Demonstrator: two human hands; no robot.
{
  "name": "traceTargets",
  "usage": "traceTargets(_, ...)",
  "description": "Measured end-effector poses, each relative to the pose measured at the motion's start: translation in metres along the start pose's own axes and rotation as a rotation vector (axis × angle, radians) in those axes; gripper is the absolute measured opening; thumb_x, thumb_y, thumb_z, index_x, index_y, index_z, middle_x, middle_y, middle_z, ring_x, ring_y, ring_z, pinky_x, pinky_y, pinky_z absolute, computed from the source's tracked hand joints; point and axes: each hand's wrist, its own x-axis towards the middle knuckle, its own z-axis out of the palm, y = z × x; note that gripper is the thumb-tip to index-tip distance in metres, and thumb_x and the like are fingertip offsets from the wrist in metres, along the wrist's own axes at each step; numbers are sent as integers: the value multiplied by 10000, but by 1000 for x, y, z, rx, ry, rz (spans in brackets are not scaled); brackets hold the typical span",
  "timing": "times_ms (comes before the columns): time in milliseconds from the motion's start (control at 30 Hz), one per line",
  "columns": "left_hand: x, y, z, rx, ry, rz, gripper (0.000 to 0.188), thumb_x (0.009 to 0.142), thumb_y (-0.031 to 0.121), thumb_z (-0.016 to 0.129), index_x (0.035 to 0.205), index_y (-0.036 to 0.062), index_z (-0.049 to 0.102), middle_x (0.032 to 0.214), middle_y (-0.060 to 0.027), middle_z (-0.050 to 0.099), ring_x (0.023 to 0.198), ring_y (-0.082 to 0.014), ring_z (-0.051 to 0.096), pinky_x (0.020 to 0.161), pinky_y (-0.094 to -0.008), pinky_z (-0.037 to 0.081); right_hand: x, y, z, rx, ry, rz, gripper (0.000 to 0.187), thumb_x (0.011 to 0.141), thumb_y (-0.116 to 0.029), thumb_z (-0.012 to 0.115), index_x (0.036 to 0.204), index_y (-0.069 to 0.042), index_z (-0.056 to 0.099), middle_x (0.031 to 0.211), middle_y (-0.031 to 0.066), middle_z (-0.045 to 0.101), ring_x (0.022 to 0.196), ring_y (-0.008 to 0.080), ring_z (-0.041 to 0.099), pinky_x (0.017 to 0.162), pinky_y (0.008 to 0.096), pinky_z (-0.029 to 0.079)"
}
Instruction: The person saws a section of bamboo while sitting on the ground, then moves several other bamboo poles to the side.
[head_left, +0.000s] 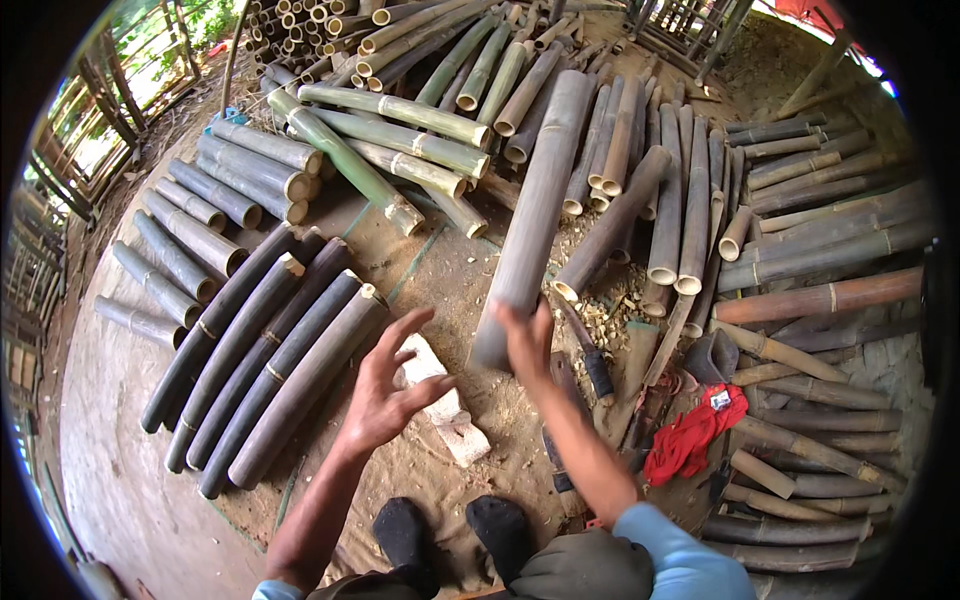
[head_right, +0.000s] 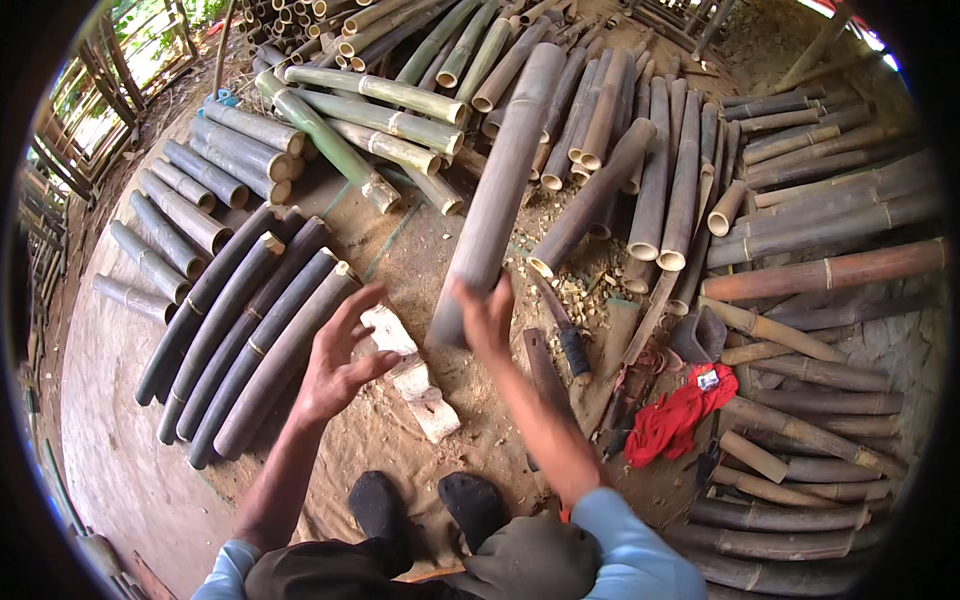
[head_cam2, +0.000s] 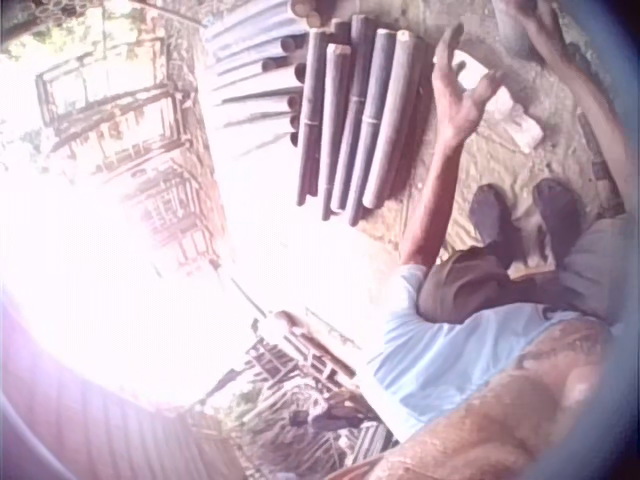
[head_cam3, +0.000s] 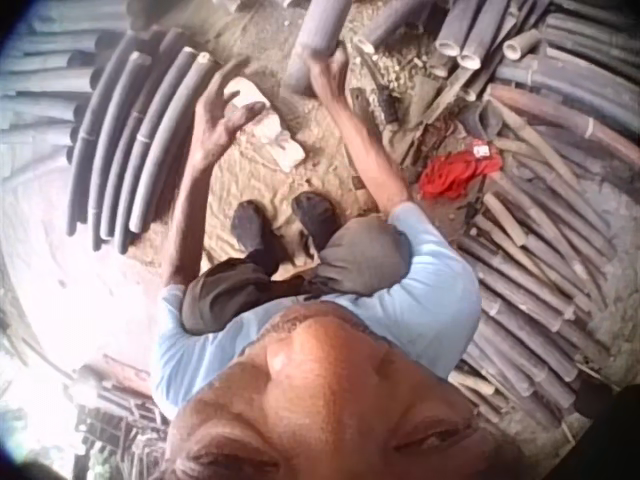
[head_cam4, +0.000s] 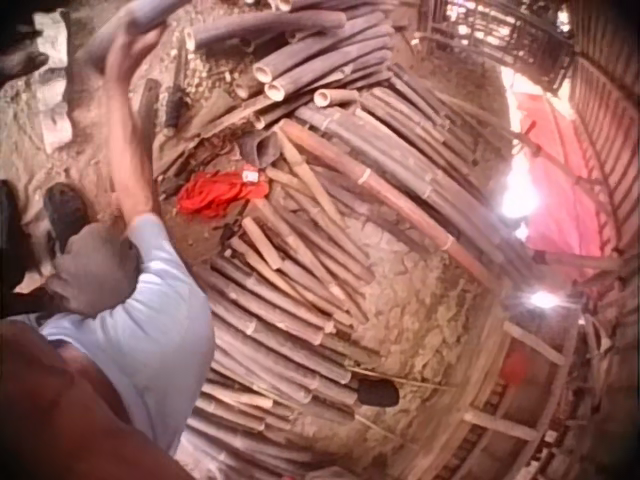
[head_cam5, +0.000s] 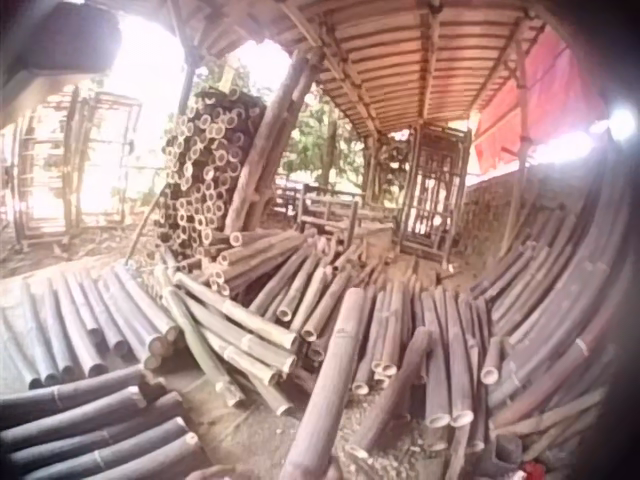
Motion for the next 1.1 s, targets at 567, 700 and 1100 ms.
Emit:
traceTargets(567, -110, -116, -15, -362, 246, -584, 418, 929, 191, 675, 1306, 15, 634, 1217, -103, 691, 1124, -195, 637, 941, -369, 517, 195, 102, -83, -779, 248, -27, 839, 913, -383, 724, 1523, 35, 330, 1449, 298, 500, 1321, 431, 516, 1101, 470, 414)
traceTargets(700, -116, -130, -28, -52, 422, -425, 439, 917, 206, 713, 1295, 1, 624, 1233, -122, 674, 1119, -241, 639, 951, -377, 515, 128, 107, -77, -773, 230, -489, 728, 932, -169, 711, 1517, 54, 338, 1485, 284, 449, 1369, 402, 450, 1157, 468, 341)
traceTargets(1100, -134, -194, -171, 1126, 1091, -651, 809, 957, 482, 590, 1602, 113, 271, 1621, -157, 343, 1516, -362, 273, 1204, -585, 206, 10, 16, 106, -860, -572, -638, 587, 885, -75, 668, 1423, 62, 481, 1288, 254, 573, 1198, 397, 582, 1038, 454, 465)
